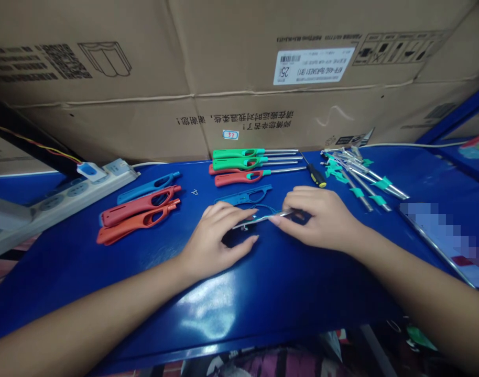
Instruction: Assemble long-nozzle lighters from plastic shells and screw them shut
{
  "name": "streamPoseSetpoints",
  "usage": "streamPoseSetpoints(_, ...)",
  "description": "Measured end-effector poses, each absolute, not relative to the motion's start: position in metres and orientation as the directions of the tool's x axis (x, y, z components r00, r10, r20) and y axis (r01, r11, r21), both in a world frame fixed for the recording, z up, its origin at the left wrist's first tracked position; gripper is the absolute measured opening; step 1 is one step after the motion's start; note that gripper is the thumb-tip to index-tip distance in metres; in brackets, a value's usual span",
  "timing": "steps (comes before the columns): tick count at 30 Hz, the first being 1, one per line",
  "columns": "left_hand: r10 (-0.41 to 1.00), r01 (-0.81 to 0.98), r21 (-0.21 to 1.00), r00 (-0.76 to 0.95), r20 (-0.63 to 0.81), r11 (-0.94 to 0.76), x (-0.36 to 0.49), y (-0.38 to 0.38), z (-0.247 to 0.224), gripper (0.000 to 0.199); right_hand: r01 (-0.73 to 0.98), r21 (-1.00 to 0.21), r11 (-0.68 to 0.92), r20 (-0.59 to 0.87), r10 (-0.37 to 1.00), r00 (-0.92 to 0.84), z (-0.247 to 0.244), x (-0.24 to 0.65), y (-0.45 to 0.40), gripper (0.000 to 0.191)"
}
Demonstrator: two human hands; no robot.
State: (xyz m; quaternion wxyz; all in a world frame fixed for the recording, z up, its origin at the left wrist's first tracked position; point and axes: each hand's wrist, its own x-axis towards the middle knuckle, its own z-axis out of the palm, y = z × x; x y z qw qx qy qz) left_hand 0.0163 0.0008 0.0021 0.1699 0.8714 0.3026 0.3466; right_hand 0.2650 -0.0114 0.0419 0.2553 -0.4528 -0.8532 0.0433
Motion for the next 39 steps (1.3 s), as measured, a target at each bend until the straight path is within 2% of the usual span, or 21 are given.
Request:
streamPoseSetpoints(4, 0.672, 0.425, 0.529, 0.564, 0.480, -0.735, 0.016, 0.003, 0.000, 0.035, 0.743, -0.331, 0.582, 0.452, 0.789, -0.416, 0.047, 0.274, -0.007, 0.042)
streamPoseSetpoints(10, 0.695, 0.368, 0.607, 0.534, 0.483, -0.704, 0.016, 0.007, -0.003, 0.019, 0.703, -0.317, 0.637, 0.445, 0.754, -0.483, 0.051, 0.279, -0.005, 0.037)
streamPoseSetpoints(14, 0.735, 0.361, 0.652, 0.462, 0.496, -0.667, 0.014, 0.011, -0.004, 0.018, 0.716, -0.251, 0.651, 0.358, 0.750, -0.556, 0.049, 0.286, -0.001, 0.037)
streamPoseSetpoints(20, 0.737, 0.397, 0.628, 0.459, 0.496, -0.670, 0.012, 0.018, -0.005, 0.019, 0.777, -0.147, 0.612, 0.189, 0.788, -0.585, 0.045, 0.295, 0.007, 0.038)
streamPoseSetpoints(31, 0.752, 0.442, 0.610, 0.448, 0.484, -0.657, 0.011, 0.024, -0.006, 0.015, 0.838, -0.187, 0.513, 0.057, 0.857, -0.512, 0.041, 0.293, 0.012, 0.031)
streamPoseSetpoints(39, 0.752, 0.456, 0.601, 0.464, 0.468, -0.656, 0.010, 0.025, -0.006, 0.015, 0.788, -0.294, 0.541, -0.025, 0.820, -0.572, 0.041, 0.300, 0.011, 0.020)
